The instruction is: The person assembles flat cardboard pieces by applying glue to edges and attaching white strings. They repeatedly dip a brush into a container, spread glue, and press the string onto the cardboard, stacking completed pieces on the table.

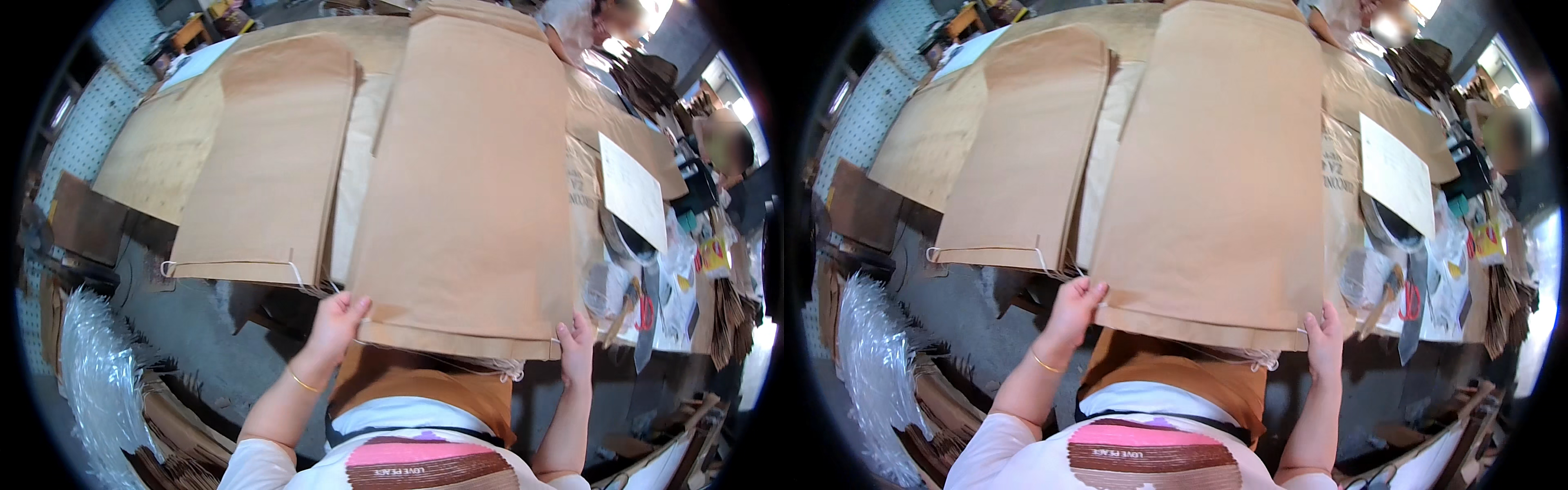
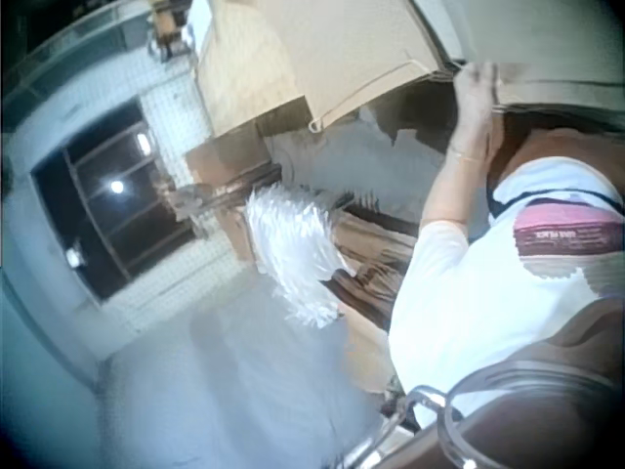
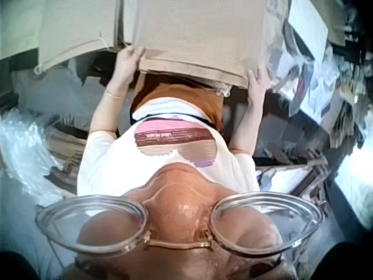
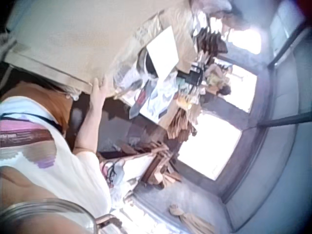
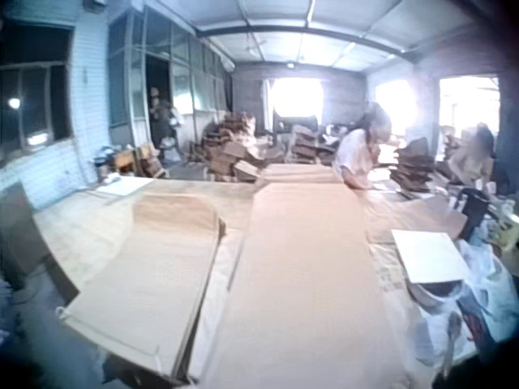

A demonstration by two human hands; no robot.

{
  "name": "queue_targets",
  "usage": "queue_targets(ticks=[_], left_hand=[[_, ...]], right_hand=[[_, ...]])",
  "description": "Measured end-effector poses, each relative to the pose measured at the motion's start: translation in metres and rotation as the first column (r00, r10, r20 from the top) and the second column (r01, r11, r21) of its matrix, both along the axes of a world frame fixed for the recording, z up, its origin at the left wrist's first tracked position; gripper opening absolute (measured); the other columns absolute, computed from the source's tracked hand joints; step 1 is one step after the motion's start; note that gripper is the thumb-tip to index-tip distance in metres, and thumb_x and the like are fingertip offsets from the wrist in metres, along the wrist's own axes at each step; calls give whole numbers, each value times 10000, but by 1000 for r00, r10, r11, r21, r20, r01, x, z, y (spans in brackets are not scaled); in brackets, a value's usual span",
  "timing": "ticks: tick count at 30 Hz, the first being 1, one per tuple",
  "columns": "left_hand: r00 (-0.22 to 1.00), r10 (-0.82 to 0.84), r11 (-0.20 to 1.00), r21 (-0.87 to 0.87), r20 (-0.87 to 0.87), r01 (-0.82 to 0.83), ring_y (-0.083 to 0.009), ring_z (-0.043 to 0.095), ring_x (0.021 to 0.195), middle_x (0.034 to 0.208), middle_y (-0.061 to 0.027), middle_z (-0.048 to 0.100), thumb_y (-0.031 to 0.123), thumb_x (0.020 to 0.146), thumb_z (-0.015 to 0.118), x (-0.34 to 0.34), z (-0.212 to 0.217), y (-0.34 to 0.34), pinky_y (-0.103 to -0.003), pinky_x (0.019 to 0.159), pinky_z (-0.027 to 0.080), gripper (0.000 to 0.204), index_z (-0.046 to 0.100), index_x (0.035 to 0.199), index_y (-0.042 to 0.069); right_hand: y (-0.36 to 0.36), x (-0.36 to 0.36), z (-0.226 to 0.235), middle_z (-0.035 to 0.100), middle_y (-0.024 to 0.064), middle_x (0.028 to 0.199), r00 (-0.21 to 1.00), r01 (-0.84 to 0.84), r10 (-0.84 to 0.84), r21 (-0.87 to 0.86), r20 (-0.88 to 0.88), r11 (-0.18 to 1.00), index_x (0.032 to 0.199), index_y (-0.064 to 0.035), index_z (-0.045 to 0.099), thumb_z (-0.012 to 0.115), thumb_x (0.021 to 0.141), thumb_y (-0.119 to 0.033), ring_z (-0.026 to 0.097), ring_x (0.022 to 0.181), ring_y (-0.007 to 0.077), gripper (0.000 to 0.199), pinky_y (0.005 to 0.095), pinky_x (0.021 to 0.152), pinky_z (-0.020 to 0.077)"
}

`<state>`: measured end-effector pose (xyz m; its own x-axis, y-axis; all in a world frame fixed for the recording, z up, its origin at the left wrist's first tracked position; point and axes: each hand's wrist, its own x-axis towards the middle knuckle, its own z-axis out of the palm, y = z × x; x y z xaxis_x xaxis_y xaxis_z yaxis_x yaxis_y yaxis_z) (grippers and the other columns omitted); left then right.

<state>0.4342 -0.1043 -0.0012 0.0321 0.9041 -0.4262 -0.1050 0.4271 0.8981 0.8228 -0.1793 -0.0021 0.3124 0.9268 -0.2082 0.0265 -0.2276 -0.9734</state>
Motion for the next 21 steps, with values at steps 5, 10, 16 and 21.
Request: queue_targets(ticks=[5,10,16,21], left_hand=[[734,336,785,606,-591,128,-218,573,590,680,-107,590,115,919,567,-41,25,-12,-318,556,447,153,602,827,-2],[519,669,702,682,-532,-205,-86,467,701,708,-21,542,165,959,524,-168,25,-7,-261,633,421,228,581,835,-18],[458,606,770,625,-651,-131,-63,450,607,638,-1,539,184,931,559,-359,25,60,-261,550,389,264,628,804,-37],[336,454,891,406,-825,-205,-174,560,625,697,-111,631,246,887,602,-427,0,104,-355,607,448,288,657,805,-25]], right_hand=[[22,-52,-26,651,150,1040,858,-137,62,110,510,984,1161,79,554,485,953,-96,601,976,180,281,300,851,463],[98,-178,-12,643,159,1066,915,-403,377,276,142,873,1249,74,487,445,946,-66,606,992,201,336,309,849,475],[162,-312,18,587,76,805,707,-683,657,-10,-262,730,1313,-1,439,421,924,-62,565,708,164,394,318,652,479],[153,-322,-2,554,34,749,731,-628,613,58,-298,776,1387,-35,383,486,941,-131,525,625,102,468,260,550,450]])
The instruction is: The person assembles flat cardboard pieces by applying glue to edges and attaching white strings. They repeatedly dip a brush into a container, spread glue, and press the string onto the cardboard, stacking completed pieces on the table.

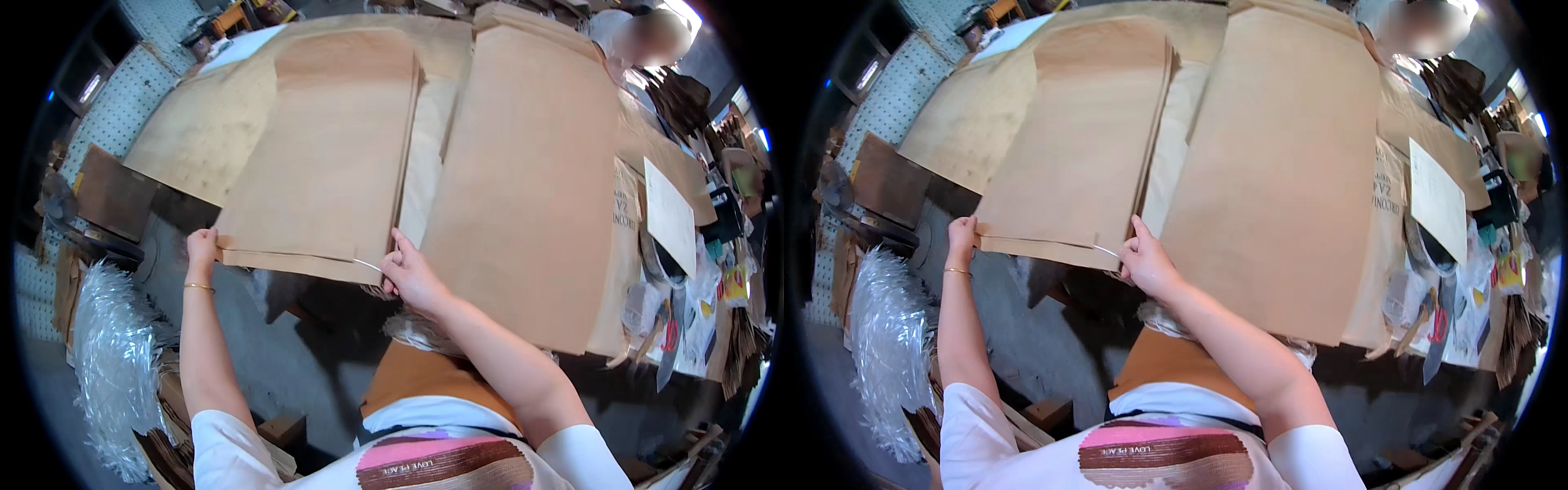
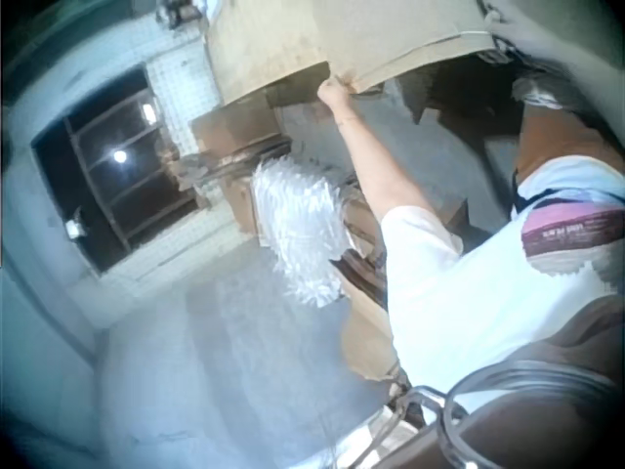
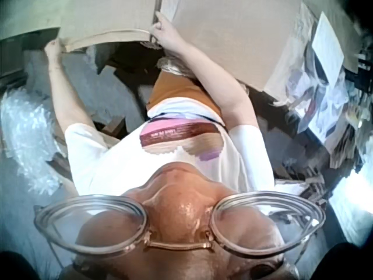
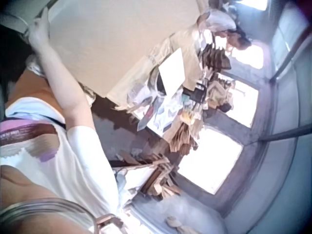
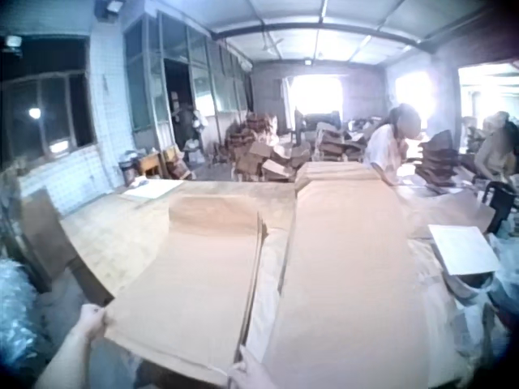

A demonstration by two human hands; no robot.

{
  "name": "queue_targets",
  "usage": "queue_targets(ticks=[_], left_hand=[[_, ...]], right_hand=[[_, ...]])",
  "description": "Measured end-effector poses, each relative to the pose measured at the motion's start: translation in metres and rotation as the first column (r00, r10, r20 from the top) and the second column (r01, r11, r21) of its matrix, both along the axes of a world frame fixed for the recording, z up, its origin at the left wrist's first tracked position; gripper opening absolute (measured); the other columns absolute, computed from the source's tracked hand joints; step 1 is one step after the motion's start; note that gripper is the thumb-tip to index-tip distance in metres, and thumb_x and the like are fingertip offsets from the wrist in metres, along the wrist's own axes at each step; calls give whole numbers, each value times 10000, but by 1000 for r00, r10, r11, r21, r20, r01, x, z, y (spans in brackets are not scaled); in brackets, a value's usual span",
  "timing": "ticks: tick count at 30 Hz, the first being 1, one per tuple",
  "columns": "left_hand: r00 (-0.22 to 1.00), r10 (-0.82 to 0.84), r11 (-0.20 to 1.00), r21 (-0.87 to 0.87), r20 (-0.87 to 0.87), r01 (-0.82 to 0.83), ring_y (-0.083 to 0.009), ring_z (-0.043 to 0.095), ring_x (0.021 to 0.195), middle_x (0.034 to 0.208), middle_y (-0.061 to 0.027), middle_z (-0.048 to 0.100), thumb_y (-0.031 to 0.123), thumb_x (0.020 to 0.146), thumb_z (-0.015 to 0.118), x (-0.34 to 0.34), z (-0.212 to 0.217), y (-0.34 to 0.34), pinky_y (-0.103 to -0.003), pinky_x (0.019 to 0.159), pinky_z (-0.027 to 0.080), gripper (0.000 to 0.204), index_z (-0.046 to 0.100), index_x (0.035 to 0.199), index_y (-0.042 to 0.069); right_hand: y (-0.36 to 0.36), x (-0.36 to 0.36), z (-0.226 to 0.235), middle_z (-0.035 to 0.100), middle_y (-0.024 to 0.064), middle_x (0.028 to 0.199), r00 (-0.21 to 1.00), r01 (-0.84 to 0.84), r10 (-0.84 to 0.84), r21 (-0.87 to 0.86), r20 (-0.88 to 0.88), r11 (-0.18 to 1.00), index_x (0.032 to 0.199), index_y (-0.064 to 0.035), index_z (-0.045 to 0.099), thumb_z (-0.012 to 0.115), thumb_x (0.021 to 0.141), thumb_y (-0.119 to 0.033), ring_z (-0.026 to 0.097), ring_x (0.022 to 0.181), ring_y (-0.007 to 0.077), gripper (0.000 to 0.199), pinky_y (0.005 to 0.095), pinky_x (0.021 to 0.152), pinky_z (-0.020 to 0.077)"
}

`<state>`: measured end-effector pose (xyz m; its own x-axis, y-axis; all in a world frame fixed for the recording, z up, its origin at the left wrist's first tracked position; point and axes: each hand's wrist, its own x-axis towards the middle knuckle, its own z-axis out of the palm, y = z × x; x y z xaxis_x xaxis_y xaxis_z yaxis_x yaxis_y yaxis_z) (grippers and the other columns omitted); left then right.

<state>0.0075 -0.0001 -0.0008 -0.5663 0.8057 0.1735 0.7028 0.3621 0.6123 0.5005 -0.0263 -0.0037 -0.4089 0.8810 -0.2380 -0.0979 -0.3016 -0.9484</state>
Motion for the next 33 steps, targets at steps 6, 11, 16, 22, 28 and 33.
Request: queue_targets(ticks=[6,11,16,22,28,33], left_hand=[[638,244,969,205,-731,-136,-348,608,950,1031,-174,643,387,933,508,108,21,-40,-437,814,467,429,606,1105,6],[865,-339,810,352,-370,469,-178,572,727,839,-72,623,65,879,626,271,8,-113,-281,666,476,58,627,889,9],[300,-938,311,-39,-177,950,-259,572,682,693,-73,560,74,685,689,423,-27,-149,-368,614,468,85,606,670,69],[207,-959,248,-222,-192,943,-269,575,758,758,-76,571,99,738,602,455,-107,-145,-373,677,474,42,631,747,71],[246,-966,257,-235,-77,937,-257,570,786,814,-81,582,90,742,573,454,-117,-144,-370,694,465,86,651,765,65],[345,-928,361,-112,-140,926,-265,567,808,829,-77,590,36,666,648,440,-81,-164,-384,713,469,98,658,763,42]], right_hand=[[-93,179,42,685,78,900,883,-428,353,225,310,875,1124,-20,647,666,868,-188,632,801,140,306,272,684,519],[-140,365,40,607,117,993,-276,-116,-551,541,788,833,1102,-72,645,524,791,28,611,914,313,349,390,782,497],[-165,434,34,557,139,1078,-378,-8,-340,364,861,932,1302,-176,536,518,849,14,585,976,335,491,417,832,475],[-179,435,37,615,102,880,-200,-243,-750,710,631,661,1158,-73,581,605,856,-4,624,781,258,310,340,692,499],[-180,347,46,580,44,642,166,677,-975,701,147,222,766,-29,547,678,843,-52,502,508,74,154,200,478,406],[-146,225,33,657,36,760,519,722,-851,490,83,488,906,-9,689,627,873,-57,562,592,62,85,203,548,469]])
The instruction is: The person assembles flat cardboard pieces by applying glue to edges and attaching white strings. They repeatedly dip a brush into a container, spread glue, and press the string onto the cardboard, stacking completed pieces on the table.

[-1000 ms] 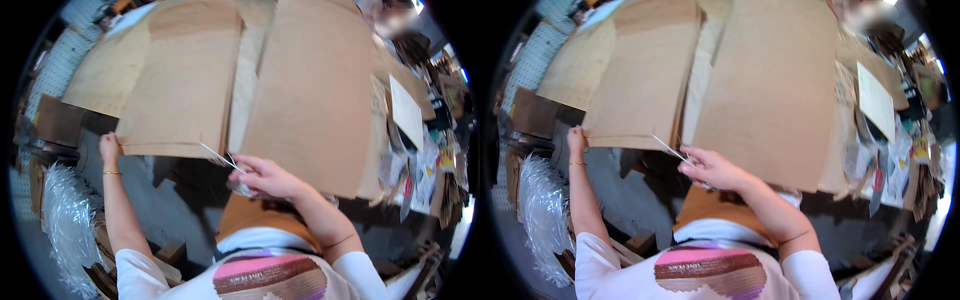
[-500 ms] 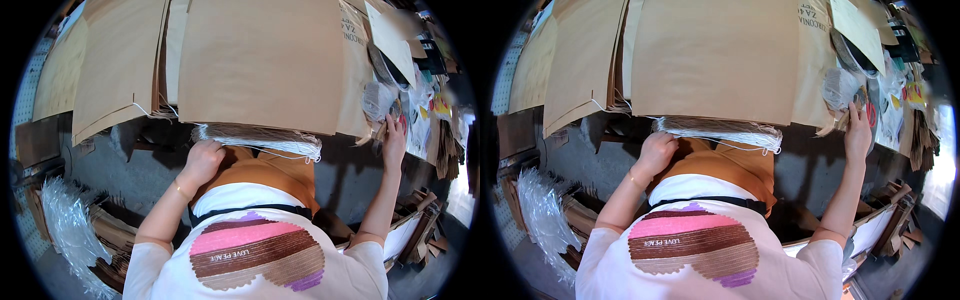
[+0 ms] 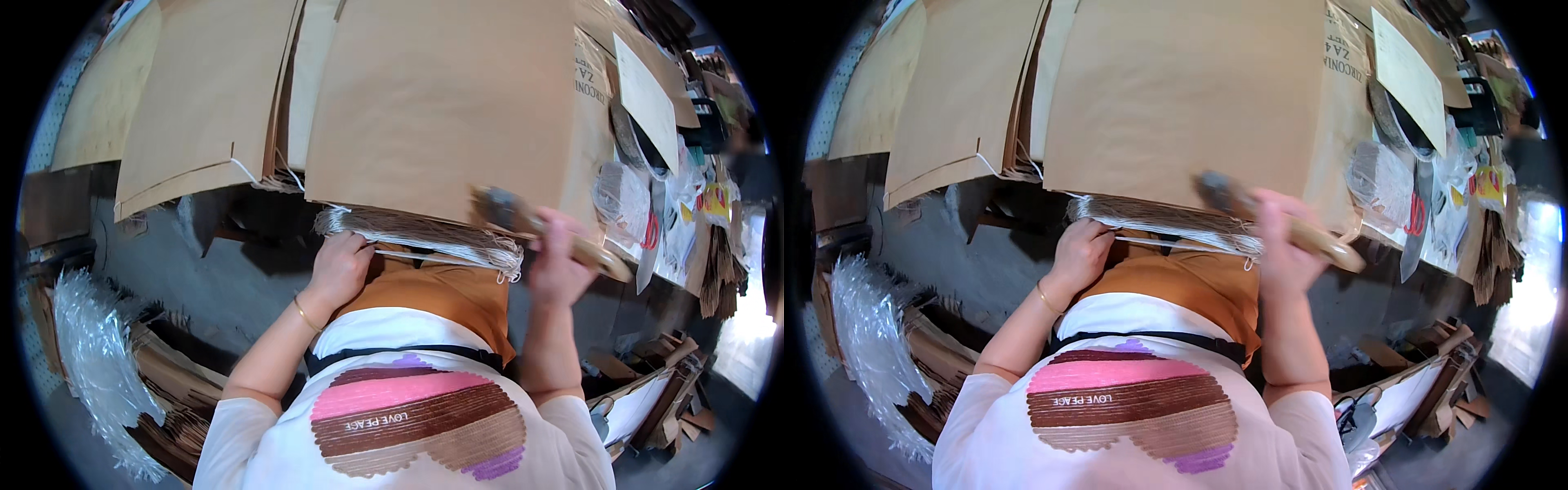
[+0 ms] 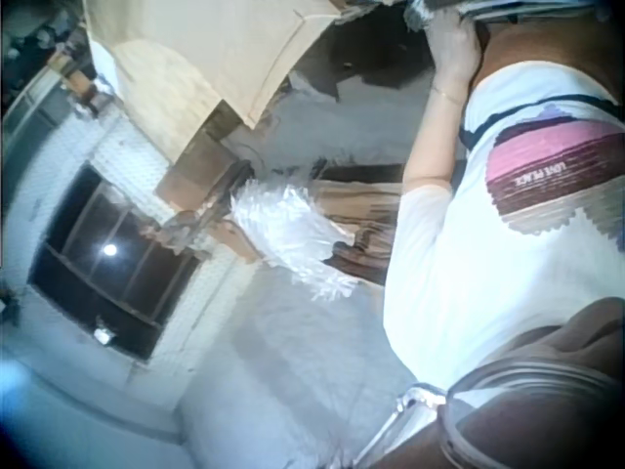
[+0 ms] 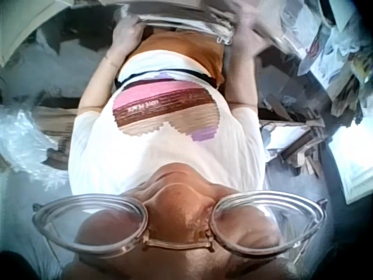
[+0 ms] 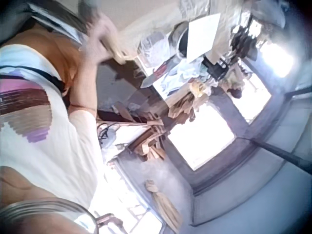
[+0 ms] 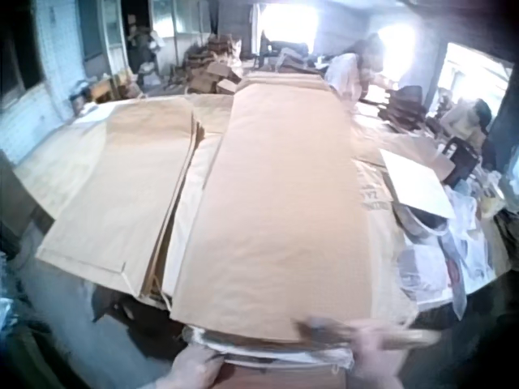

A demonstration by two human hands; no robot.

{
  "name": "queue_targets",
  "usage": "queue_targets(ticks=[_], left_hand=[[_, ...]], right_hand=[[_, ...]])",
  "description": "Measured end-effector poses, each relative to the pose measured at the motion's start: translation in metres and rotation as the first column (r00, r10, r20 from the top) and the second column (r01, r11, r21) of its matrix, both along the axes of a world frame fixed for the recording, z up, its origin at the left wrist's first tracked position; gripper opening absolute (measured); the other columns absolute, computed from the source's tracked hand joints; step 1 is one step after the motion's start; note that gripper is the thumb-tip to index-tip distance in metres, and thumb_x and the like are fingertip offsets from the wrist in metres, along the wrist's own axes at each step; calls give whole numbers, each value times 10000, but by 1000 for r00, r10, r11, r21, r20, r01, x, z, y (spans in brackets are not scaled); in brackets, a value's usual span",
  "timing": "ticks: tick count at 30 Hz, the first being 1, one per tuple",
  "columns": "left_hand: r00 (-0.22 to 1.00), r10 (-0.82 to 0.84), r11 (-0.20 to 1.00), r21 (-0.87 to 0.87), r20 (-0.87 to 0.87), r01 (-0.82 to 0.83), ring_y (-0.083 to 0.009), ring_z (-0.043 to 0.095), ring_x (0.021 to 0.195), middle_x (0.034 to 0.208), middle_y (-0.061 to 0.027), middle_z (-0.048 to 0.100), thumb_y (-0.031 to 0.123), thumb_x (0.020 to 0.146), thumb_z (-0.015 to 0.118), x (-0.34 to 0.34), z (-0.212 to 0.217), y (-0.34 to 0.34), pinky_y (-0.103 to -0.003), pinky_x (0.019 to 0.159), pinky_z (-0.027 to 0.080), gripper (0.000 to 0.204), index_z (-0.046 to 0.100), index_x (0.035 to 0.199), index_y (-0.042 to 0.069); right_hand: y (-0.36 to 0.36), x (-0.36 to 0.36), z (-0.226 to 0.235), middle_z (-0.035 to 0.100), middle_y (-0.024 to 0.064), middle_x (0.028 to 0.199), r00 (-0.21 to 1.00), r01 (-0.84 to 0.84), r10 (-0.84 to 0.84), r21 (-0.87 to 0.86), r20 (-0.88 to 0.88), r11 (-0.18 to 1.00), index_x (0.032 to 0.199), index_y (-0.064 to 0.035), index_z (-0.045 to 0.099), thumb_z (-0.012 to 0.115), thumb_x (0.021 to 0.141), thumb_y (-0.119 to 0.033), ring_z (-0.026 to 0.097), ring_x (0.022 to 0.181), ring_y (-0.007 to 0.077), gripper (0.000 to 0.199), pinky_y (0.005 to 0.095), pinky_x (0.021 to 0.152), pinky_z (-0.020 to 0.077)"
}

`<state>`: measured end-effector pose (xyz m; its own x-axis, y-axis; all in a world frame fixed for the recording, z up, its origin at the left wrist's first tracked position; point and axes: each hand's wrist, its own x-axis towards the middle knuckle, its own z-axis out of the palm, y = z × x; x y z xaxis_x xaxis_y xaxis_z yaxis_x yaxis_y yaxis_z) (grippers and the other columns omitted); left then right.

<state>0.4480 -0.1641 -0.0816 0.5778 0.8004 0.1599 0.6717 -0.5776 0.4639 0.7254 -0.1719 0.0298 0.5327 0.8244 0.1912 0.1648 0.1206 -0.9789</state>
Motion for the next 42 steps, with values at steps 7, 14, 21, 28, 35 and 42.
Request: queue_targets(ticks=[7,14,21,28,35,42], left_hand=[[969,241,934,285,-51,-217,-309,541,1013,1216,-150,580,14,642,648,-10,67,-1,-394,828,456,99,625,732,-21],[957,192,964,223,-220,-142,-283,541,1024,1299,-199,529,18,671,608,-5,42,40,-366,869,469,96,625,719,-63],[958,173,946,309,-230,-97,-289,544,964,1219,-222,560,7,662,604,1,46,42,-370,837,473,216,651,828,-123],[953,174,945,315,-249,-90,-305,550,979,1246,-246,548,-13,662,606,7,46,43,-390,865,476,129,635,758,-92],[944,182,940,329,-274,-86,-346,556,986,1291,-257,520,-38,670,611,12,45,39,-402,855,480,49,565,661,-54],[927,195,953,284,-321,-103,-365,548,1005,1310,-250,510,-35,698,605,12,50,36,-399,877,474,65,562,652,-50]], right_hand=[[53,-102,-1,653,55,696,893,-442,448,-105,38,891,771,9,666,671,823,-47,590,614,103,76,258,583,494],[44,-74,-21,575,50,586,906,-211,279,-233,319,949,719,-5,642,672,788,-49,536,553,81,87,245,551,476],[14,15,-31,525,67,520,788,79,42,-169,614,982,667,-15,612,664,787,-95,515,477,146,153,275,503,437],[17,13,-12,534,66,518,692,72,-20,-41,722,997,612,-51,566,681,788,-85,491,433,179,212,292,460,407],[-6,-23,-6,635,21,784,948,-179,160,44,275,983,844,-30,631,690,806,8,573,644,83,79,226,609,485],[1,-35,-45,650,90,711,972,-153,164,-74,169,985,828,-64,634,698,773,-66,632,608,176,85,285,588,517]])
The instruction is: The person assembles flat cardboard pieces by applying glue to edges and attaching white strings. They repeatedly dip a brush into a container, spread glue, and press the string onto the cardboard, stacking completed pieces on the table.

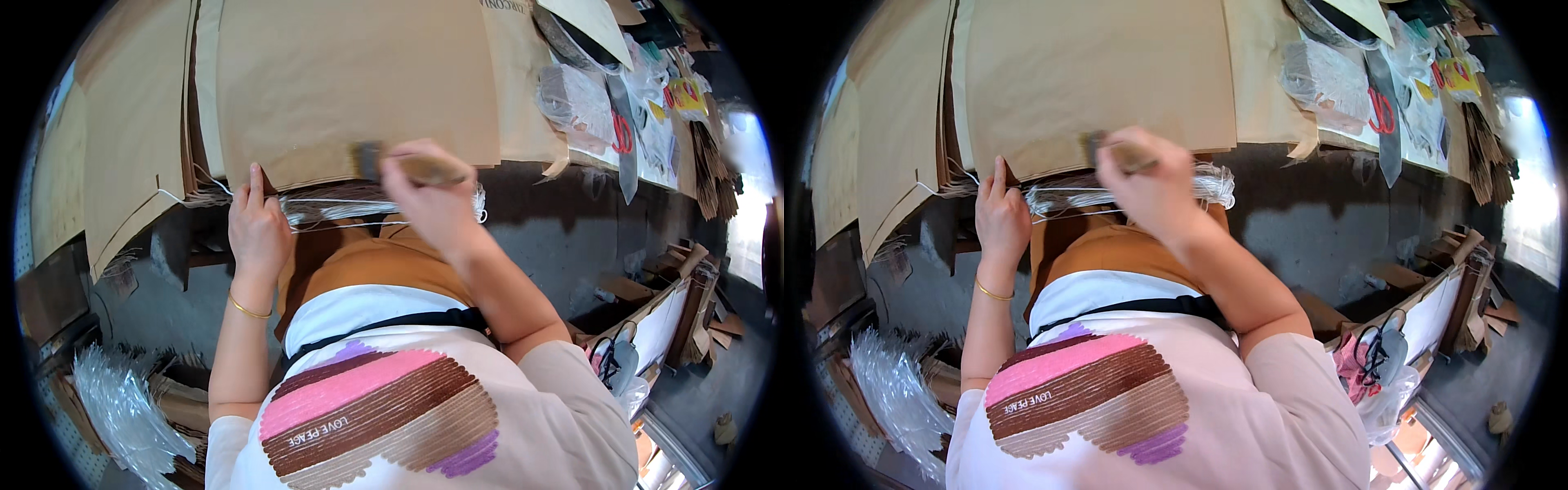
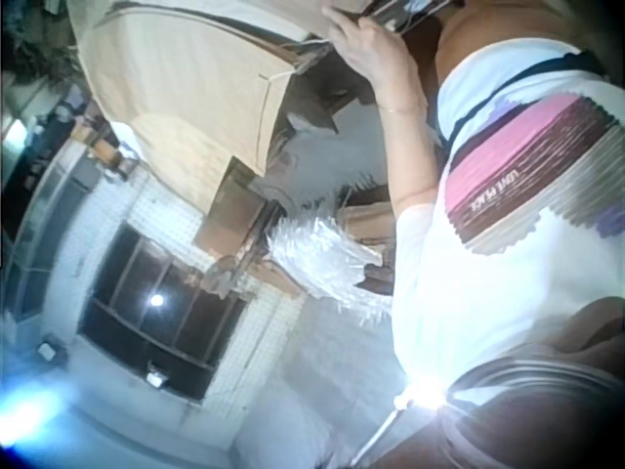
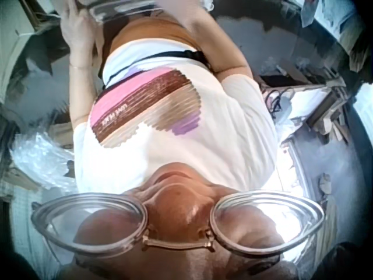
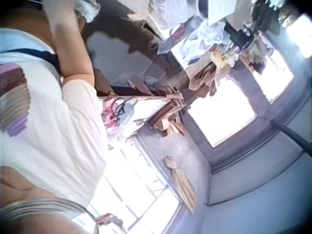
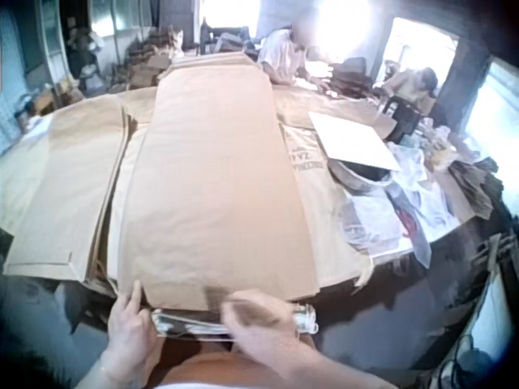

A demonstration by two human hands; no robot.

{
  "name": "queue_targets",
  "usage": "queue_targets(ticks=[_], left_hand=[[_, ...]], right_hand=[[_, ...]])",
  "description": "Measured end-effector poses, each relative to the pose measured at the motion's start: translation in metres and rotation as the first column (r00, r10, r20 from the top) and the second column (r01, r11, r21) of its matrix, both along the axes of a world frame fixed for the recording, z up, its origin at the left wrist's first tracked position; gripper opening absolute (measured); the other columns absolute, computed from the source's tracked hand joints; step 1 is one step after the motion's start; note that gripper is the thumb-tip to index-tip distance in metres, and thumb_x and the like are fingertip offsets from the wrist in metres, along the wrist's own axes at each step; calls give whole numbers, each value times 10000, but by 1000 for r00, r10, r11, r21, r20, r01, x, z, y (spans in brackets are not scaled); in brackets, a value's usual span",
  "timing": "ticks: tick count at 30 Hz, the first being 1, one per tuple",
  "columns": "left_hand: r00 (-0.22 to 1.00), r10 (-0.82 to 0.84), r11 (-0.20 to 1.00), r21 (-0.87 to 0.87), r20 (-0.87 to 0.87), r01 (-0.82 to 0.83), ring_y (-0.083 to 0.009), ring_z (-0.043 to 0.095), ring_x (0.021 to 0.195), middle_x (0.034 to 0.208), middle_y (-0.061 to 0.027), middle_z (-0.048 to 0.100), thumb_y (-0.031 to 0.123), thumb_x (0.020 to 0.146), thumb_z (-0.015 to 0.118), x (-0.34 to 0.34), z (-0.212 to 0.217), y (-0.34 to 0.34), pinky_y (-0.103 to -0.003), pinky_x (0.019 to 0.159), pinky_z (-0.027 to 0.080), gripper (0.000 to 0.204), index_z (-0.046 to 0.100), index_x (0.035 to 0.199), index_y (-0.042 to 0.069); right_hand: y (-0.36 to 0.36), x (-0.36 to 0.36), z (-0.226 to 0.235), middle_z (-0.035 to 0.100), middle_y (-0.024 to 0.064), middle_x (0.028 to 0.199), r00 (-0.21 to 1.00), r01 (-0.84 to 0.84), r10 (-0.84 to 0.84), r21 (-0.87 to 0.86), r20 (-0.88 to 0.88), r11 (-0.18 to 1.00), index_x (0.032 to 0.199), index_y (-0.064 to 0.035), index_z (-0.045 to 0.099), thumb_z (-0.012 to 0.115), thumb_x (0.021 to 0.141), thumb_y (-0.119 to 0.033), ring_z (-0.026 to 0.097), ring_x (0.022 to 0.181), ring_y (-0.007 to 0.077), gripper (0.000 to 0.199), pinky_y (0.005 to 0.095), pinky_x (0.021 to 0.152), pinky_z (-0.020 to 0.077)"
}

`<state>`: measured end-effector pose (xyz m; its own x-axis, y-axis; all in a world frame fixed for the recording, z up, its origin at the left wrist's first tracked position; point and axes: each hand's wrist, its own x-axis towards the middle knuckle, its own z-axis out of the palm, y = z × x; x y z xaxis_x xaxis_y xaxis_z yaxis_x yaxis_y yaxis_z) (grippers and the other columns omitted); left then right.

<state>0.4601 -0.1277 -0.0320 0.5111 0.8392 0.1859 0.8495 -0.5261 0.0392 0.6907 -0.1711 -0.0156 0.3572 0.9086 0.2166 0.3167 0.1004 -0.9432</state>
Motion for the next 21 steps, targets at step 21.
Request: queue_targets(ticks=[21], left_hand=[[535,479,682,-679,696,273,-178,580,939,1084,-152,620,-4,855,571,-13,43,-34,-281,798,458,44,539,828,-17]], right_hand=[[-32,242,27,642,134,987,321,289,-123,27,939,957,1075,-49,659,569,749,82,607,920,320,363,352,819,494]])
